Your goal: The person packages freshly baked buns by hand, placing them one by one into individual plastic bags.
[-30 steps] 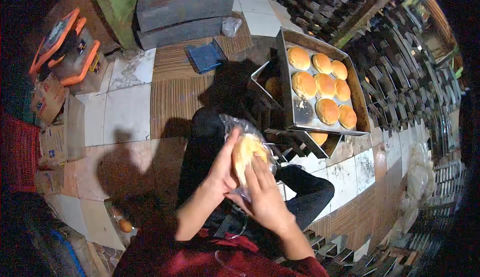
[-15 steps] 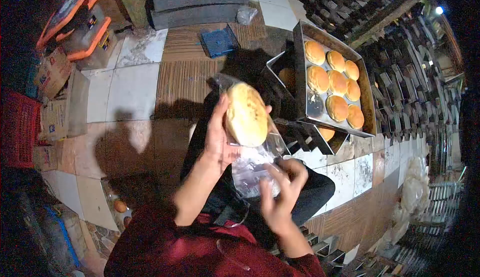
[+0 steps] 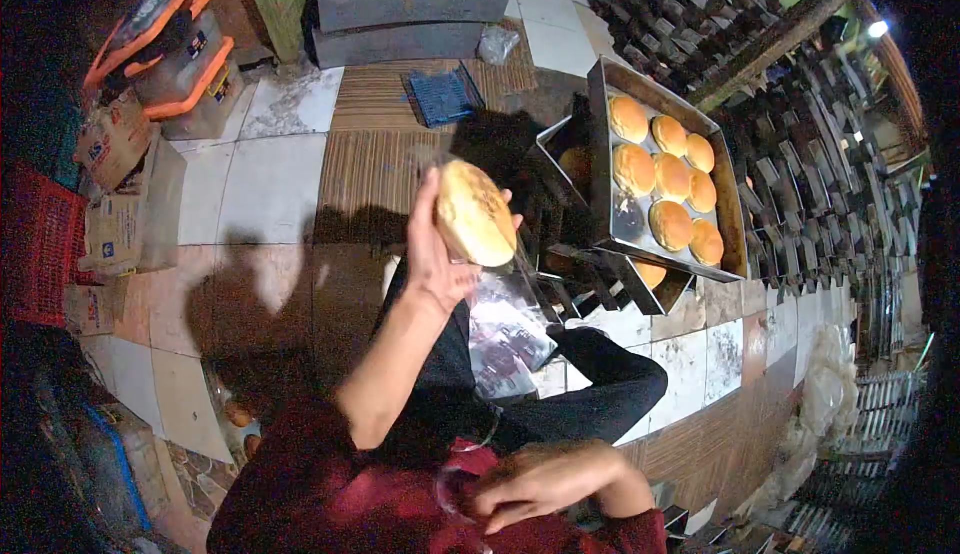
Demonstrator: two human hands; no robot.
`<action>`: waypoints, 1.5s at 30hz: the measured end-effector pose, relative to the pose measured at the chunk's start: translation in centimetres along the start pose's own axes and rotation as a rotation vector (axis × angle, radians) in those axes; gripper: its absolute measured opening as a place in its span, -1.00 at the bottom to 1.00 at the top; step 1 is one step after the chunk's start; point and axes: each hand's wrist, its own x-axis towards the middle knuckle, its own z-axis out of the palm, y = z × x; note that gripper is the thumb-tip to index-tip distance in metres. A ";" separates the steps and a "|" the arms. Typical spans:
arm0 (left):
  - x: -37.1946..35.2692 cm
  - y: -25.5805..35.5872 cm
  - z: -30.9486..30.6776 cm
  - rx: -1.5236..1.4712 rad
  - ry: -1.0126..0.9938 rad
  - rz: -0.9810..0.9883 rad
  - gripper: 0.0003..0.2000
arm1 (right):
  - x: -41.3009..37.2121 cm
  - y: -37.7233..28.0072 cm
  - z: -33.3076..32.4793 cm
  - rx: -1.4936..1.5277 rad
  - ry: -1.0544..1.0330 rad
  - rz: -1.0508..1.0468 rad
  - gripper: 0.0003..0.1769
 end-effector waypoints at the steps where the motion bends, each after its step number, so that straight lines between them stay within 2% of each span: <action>1: -0.2 0.3 -0.3 0.002 -0.028 -0.052 -0.34 | -1.0 -0.5 -0.2 -0.087 0.080 0.065 -0.65; 2: -0.7 0.3 -0.7 0.005 -0.052 -0.106 -0.33 | -1.7 -0.2 -1.2 -0.215 0.528 0.237 -0.40; 3: -1.9 -0.5 -0.6 -0.026 -0.057 -0.256 -0.30 | -2.3 1.6 -1.5 -0.229 1.042 0.348 -0.17; 4: -3.8 -1.7 -0.4 -0.058 -0.063 -0.404 -0.28 | -2.0 3.4 -2.9 -0.311 1.315 0.194 0.09; 5: -6.0 -2.8 -0.3 -0.057 -0.062 -0.402 -0.28 | -1.6 5.2 -3.7 -0.056 1.441 0.011 0.13; 6: -8.5 -4.0 -0.3 -0.027 -0.215 -0.849 -0.51 | -0.9 5.1 -4.1 0.195 1.494 0.009 0.06; 8: -12.9 -3.7 -0.1 0.216 -0.833 -1.167 -0.62 | -1.0 8.1 -3.6 0.825 1.392 -0.041 -0.06; 9: -13.0 -3.4 -0.1 0.409 -1.426 -0.794 -0.57 | -0.3 9.6 -2.7 0.829 1.344 -0.026 -0.16; 10: -12.6 -1.0 1.6 0.473 -1.569 -0.935 -0.64 | 0.8 10.9 -1.6 0.833 1.297 -0.014 -0.24; 12: -11.4 2.4 0.4 0.351 -1.537 -0.743 -0.67 | 4.3 12.0 0.9 0.996 1.300 0.345 -0.46; 13: -9.3 1.4 -3.9 0.189 -1.557 -0.452 -0.65 | 5.7 14.4 2.9 0.765 1.249 0.387 -0.48; 14: -9.2 2.1 -6.5 0.233 -1.164 -0.275 -0.65 | 6.7 16.6 4.8 0.535 1.190 0.420 -0.51; 15: -9.1 2.7 -9.1 0.313 -0.765 -0.110 -0.65 | 7.2 17.1 6.0 0.550 1.258 0.387 -0.56; 16: -10.6 4.6 -9.6 0.531 0.039 -0.053 -0.66 | 7.7 16.7 6.4 0.565 1.332 0.356 -0.62; 17: -10.0 4.3 -10.0 0.840 0.268 0.067 -0.68 | 7.6 15.7 6.0 0.614 1.352 0.332 -0.67; 18: -9.1 3.7 -10.4 1.145 0.496 0.190 -0.70 | 7.4 15.8 5.8 0.513 1.395 0.372 -0.71; 20: -8.5 1.9 -10.6 1.488 0.338 0.224 -0.68 | 7.6 16.7 4.4 0.461 1.459 0.372 -0.75; 21: -7.5 0.7 -12.1 1.413 0.240 0.122 -0.70 | 7.8 17.1 3.4 0.462 1.418 0.424 -0.76; 22: -6.5 0.7 -10.7 1.484 0.208 -0.051 -0.76 | 7.9 15.6 1.8 0.488 1.332 0.507 -0.76; 24: -6.9 0.2 -7.3 1.293 0.087 0.228 -0.81 | 6.8 11.2 0.2 0.334 1.443 0.362 -0.78; 25: -8.0 1.0 -5.3 1.376 0.019 0.354 -0.87 | 6.0 9.9 0.2 0.171 1.489 0.276 -0.82; 26: -8.6 1.6 -4.6 1.480 -0.163 0.631 -0.91 | 4.7 8.3 0.4 -0.227 1.460 0.314 -0.87; 28: -9.4 2.2 -3.6 1.541 -0.437 0.731 -0.89 | 4.4 7.4 1.7 -0.358 1.605 0.109 -0.97; 29: -9.2 1.7 -4.1 1.570 -0.459 0.698 -0.88 | 4.5 8.2 2.5 -0.424 1.582 0.101 -0.98; 30: -9.7 1.4 -4.1 1.566 -0.485 0.688 -0.88 | 5.0 8.9 2.7 -0.366 1.493 0.246 -0.97; 31: -10.2 1.3 -3.9 1.543 -0.490 0.572 -0.89 | 4.4 8.2 3.0 -0.288 1.455 0.222 -0.96; 32: -10.4 1.4 -3.4 1.522 -0.497 0.472 -0.90 | 3.7 6.8 2.9 -0.221 1.418 0.182 -0.96; 33: -11.1 1.6 -2.8 1.441 -0.565 0.507 -0.91 | 2.7 5.5 2.5 -0.269 1.416 -0.011 -0.94; 34: -11.7 1.8 -1.2 1.414 -0.583 0.441 -0.90 | 2.5 4.8 2.3 -0.258 1.492 -0.107 -0.95; 36: -10.2 1.5 0.2 1.587 -0.515 0.301 -0.91 | 2.9 4.7 0.8 -0.318 1.522 0.069 -0.95; 37: -8.0 0.7 -1.8 1.553 -0.477 0.373 -0.93 | 3.7 5.8 -0.6 -0.277 1.491 0.150 -0.89; 38: -6.0 0.1 -3.3 1.507 -0.386 0.527 -0.87 | 3.9 6.7 -1.7 -0.059 1.404 0.292 -0.80; 40: -4.6 1.8 -2.9 1.405 0.045 0.514 -0.85 | 3.5 9.6 -3.7 0.120 1.682 0.388 -0.75; 42: -5.7 0.3 -6.5 1.313 0.170 0.464 -0.84 | 4.5 10.7 -1.3 0.140 1.680 0.539 -0.70; 43: -6.5 0.0 -7.0 1.229 0.284 0.357 -0.84 | 4.8 12.0 0.4 -0.007 1.647 0.549 -0.60; 44: -6.5 -0.3 -10.6 1.330 0.298 0.371 -0.81 | 4.5 14.2 2.4 0.042 1.540 0.518 -0.63; 45: -8.2 -0.2 -8.1 1.472 0.304 0.323 -0.80 | 4.8 15.0 4.3 0.257 1.480 0.590 -0.71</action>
